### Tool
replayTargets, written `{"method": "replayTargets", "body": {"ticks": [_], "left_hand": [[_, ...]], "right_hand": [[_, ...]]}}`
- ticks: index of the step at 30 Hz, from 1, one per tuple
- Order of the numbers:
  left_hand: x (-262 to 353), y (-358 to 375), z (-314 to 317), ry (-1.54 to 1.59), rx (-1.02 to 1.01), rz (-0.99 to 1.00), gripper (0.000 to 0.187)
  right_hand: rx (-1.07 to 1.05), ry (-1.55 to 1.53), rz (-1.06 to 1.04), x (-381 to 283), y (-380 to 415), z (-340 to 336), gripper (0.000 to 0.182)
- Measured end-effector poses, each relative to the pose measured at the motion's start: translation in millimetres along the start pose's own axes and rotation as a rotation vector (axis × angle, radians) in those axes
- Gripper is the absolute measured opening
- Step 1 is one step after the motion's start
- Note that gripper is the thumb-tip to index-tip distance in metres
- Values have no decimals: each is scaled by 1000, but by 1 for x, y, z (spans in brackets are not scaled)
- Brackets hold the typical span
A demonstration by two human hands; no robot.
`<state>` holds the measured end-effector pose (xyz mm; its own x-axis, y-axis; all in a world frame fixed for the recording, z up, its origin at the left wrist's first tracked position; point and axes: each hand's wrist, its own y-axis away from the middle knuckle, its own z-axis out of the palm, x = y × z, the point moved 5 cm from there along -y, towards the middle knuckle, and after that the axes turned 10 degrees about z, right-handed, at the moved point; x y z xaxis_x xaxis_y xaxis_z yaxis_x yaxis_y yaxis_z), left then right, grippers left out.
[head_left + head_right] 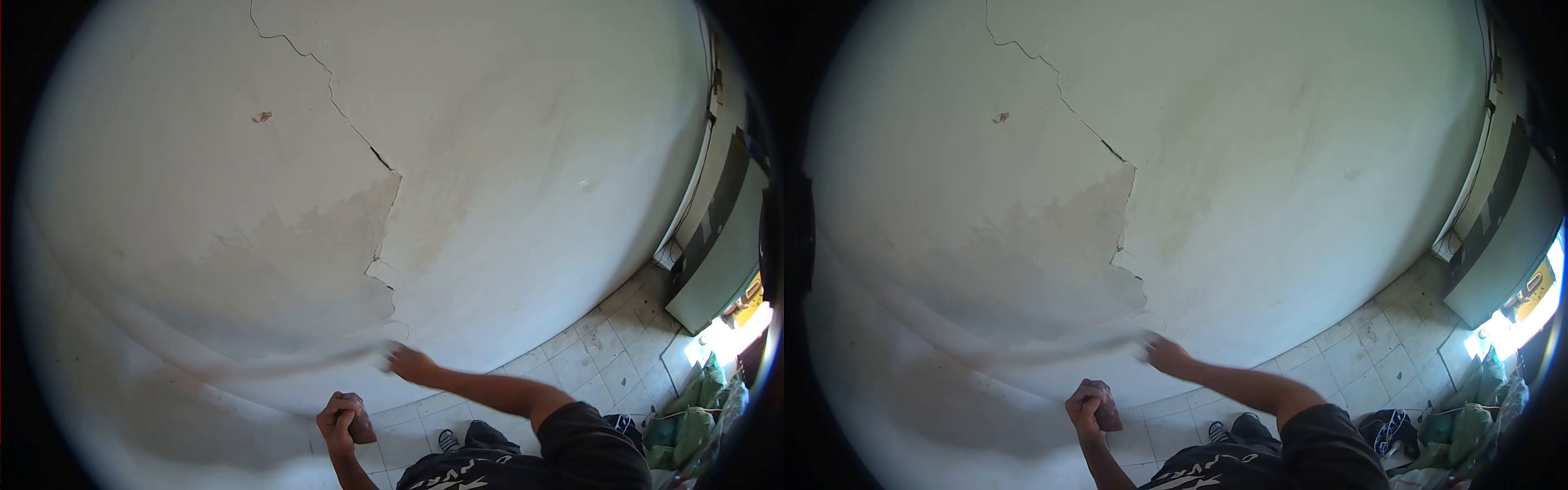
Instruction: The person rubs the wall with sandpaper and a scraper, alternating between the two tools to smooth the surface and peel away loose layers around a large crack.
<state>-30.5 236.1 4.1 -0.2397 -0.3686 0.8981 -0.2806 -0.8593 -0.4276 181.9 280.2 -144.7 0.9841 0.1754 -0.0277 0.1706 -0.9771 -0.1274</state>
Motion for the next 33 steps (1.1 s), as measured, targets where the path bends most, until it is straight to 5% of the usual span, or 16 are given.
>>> {"method": "replayTargets", "body": {"ticks": [1,2,5,8,12,14,19,33], "left_hand": [[10,-1,1,-16,31,25,8],[15,-7,-1,-28,70,65,8],[-3,4,-18,23,93,33,14],[10,-12,-16,-326,217,123,40],[49,-72,18,-389,104,10,80],[63,-112,36,-560,40,321,83],[81,-173,101,-910,21,504,89],[-42,-103,106,-1151,-274,371,96]], "right_hand": [[-128,57,-87,-3,56,76,32],[-532,-230,101,-3,90,123,30],[-834,-601,283,-5,201,165,38],[-684,-887,500,19,272,148,42],[-429,-1003,746,56,299,116,38],[-232,-1068,841,74,278,77,37],[65,-928,749,102,207,15,30],[155,-1416,634,80,164,-65,35]]}}
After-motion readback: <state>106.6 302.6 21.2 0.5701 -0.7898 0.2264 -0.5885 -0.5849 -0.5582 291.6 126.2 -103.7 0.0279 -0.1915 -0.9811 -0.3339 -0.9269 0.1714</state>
